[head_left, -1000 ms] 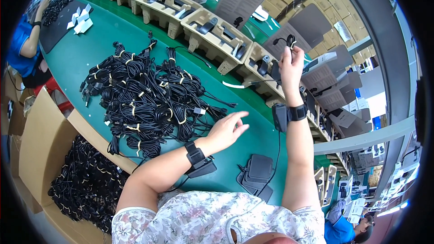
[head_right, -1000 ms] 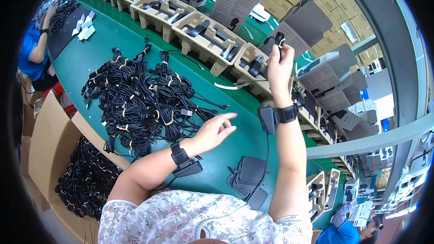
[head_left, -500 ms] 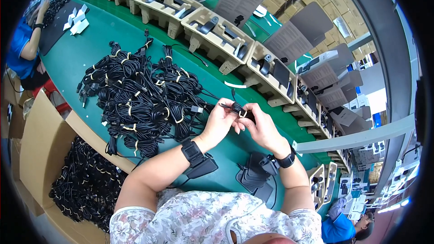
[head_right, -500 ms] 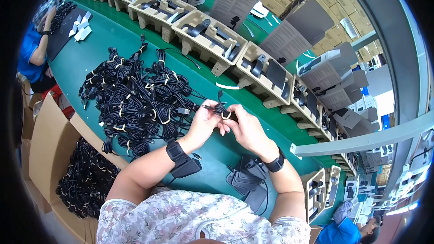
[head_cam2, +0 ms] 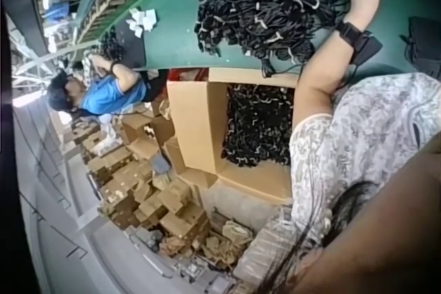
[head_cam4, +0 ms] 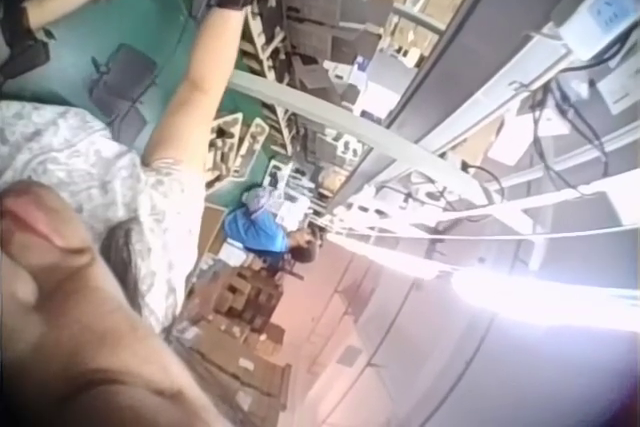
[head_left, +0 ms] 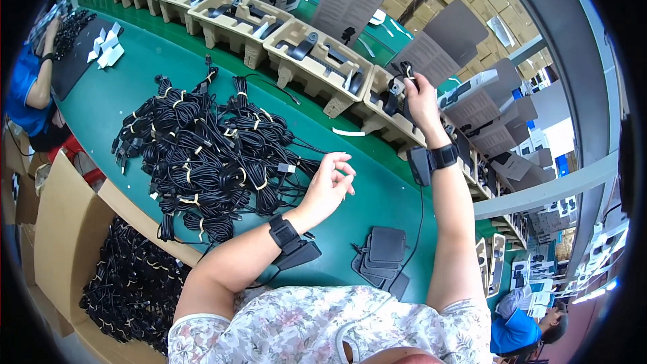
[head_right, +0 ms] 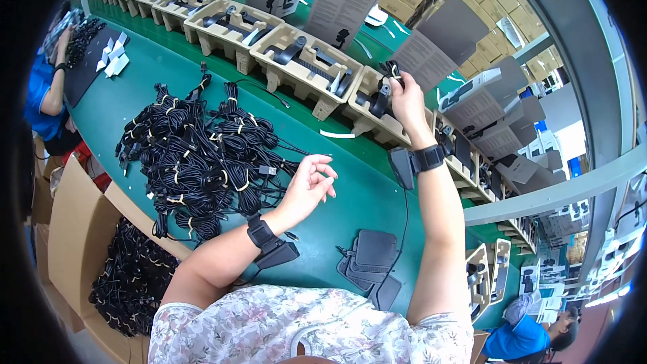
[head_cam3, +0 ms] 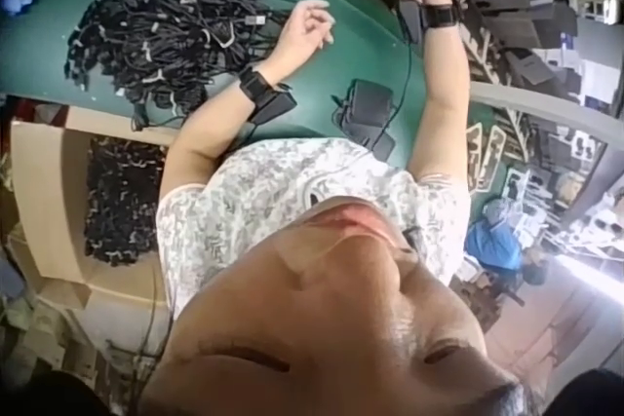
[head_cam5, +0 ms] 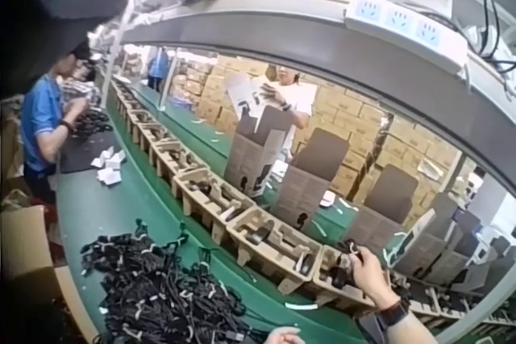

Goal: Untangling, sorting, and organizing black electronic cables and plastic components on an assembly workbench.

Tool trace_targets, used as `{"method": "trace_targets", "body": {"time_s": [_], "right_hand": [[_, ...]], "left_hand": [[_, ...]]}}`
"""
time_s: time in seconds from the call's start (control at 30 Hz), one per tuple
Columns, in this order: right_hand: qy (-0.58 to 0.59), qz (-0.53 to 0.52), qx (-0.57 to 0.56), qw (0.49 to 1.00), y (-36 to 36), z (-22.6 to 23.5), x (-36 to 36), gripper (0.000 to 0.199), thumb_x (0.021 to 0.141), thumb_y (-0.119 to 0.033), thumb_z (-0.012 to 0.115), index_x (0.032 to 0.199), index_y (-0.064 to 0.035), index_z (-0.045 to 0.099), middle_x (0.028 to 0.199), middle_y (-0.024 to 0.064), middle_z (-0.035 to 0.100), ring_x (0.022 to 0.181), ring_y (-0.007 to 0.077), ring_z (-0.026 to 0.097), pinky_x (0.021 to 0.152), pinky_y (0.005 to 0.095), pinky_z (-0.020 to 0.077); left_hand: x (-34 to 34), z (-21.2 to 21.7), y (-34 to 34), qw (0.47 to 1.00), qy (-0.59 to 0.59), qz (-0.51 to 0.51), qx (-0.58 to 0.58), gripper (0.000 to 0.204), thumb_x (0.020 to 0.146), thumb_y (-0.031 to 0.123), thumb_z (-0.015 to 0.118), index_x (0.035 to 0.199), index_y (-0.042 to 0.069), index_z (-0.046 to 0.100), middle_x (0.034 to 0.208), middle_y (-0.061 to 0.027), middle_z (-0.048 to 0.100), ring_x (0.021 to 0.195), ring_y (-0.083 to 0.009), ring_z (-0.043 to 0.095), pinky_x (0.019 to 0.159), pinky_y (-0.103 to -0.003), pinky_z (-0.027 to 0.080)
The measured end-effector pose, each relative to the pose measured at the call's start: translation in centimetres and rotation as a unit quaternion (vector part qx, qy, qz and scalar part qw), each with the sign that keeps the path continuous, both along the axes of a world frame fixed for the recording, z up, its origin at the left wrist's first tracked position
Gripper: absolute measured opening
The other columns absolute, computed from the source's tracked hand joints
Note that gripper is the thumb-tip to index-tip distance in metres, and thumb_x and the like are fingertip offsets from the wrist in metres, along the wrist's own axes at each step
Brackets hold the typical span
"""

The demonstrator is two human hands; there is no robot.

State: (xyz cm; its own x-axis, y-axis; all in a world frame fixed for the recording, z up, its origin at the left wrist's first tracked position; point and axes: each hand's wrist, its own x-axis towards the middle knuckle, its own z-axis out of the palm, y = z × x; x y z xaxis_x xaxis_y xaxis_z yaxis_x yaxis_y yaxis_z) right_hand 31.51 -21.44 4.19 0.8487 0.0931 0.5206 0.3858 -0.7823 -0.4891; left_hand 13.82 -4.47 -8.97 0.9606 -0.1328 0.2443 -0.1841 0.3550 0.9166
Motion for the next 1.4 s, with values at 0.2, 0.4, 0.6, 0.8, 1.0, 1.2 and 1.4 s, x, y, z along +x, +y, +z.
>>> {"method": "trace_targets", "body": {"time_s": [0.2,0.4,0.6,0.8,1.0,1.2,1.4], "right_hand": [[-0.001,-0.039,-0.223,0.974,0.7,-1.6,1.2,0.038,0.086,-0.023,0.053,0.11,0.0064,0.05,0.085,0.0207,0.063,0.082,0.0335,0.062,0.071,0.0405,0.0486],[0.058,-0.118,-0.258,0.957,4.0,-1.5,2.4,0.032,0.085,-0.017,0.044,0.103,0.0103,0.045,0.084,0.0306,0.061,0.085,0.041,0.061,0.075,0.0454,0.0492],[0.043,-0.138,-0.258,0.955,4.5,-3.1,4.8,0.035,0.087,-0.026,0.044,0.098,0.007,0.049,0.085,0.0271,0.062,0.083,0.0415,0.061,0.076,0.0469,0.0484],[0.111,-0.078,-0.34,0.931,2.8,-1.8,4.3,0.024,0.082,-0.017,0.048,0.08,0.0014,0.062,0.087,0.0212,0.064,0.083,0.0347,0.063,0.073,0.0424,0.0497],[0.315,-0.041,-0.198,0.927,1.8,-1.0,3.8,0.017,0.08,-0.014,0.051,0.082,0.0,0.061,0.087,0.0226,0.063,0.084,0.0338,0.062,0.073,0.0418,0.0493],[-0.003,-0.015,-0.253,0.967,-0.4,-3.9,3.2,0.015,0.083,-0.016,0.054,0.091,-0.004,0.056,0.094,0.018,0.057,0.085,0.0356,0.057,0.069,0.0427,0.0464],[-0.079,0.045,-0.239,0.967,-3.0,-3.2,-0.3,0.018,0.081,-0.016,0.059,0.095,-0.0061,0.056,0.098,0.0141,0.055,0.084,0.0327,0.057,0.071,0.04,0.0469]], "left_hand": [[0.1,-0.3,0.0,1.0,0.002,0.019,0.015,0.038,0.086,-0.004,0.048,0.12,0.005,0.034,0.096,-0.0065,0.049,0.069,-0.009,0.056,0.054,-0.019,0.043],[0.0,-0.4,-0.1,0.998,0.003,0.033,0.055,0.038,0.085,-0.005,0.047,0.12,0.005,0.035,0.096,-0.0066,0.05,0.069,-0.009,0.056,0.054,-0.02,0.044],[0.2,-0.2,-0.3,0.998,0.001,0.04,0.056,0.035,0.085,-0.006,0.046,0.118,0.004,0.037,0.096,-0.0066,0.05,0.069,-0.0094,0.056,0.055,-0.02,0.044],[0.0,-0.3,-0.2,0.997,-0.005,0.04,0.073,0.034,0.085,-0.007,0.046,0.116,0.004,0.039,0.097,-0.0069,0.05,0.07,-0.0098,0.057,0.058,-0.02,0.045],[-0.4,-0.5,0.0,0.995,0.001,0.052,0.082,0.034,0.084,-0.008,0.045,0.116,0.004,0.04,0.097,-0.007,0.05,0.07,-0.0101,0.057,0.06,-0.021,0.045],[-0.5,-0.4,-0.3,0.995,-0.003,0.034,0.088,0.035,0.084,-0.008,0.045,0.116,0.004,0.04,0.098,-0.0071,0.05,0.069,-0.0098,0.057,0.058,-0.02,0.045],[0.7,-1.2,-0.1,0.995,-0.018,0.066,0.076,0.033,0.081,-0.01,0.045,0.111,0.003,0.043,0.094,-0.0085,0.051,0.064,-0.0119,0.055,0.058,-0.023,0.047]]}}
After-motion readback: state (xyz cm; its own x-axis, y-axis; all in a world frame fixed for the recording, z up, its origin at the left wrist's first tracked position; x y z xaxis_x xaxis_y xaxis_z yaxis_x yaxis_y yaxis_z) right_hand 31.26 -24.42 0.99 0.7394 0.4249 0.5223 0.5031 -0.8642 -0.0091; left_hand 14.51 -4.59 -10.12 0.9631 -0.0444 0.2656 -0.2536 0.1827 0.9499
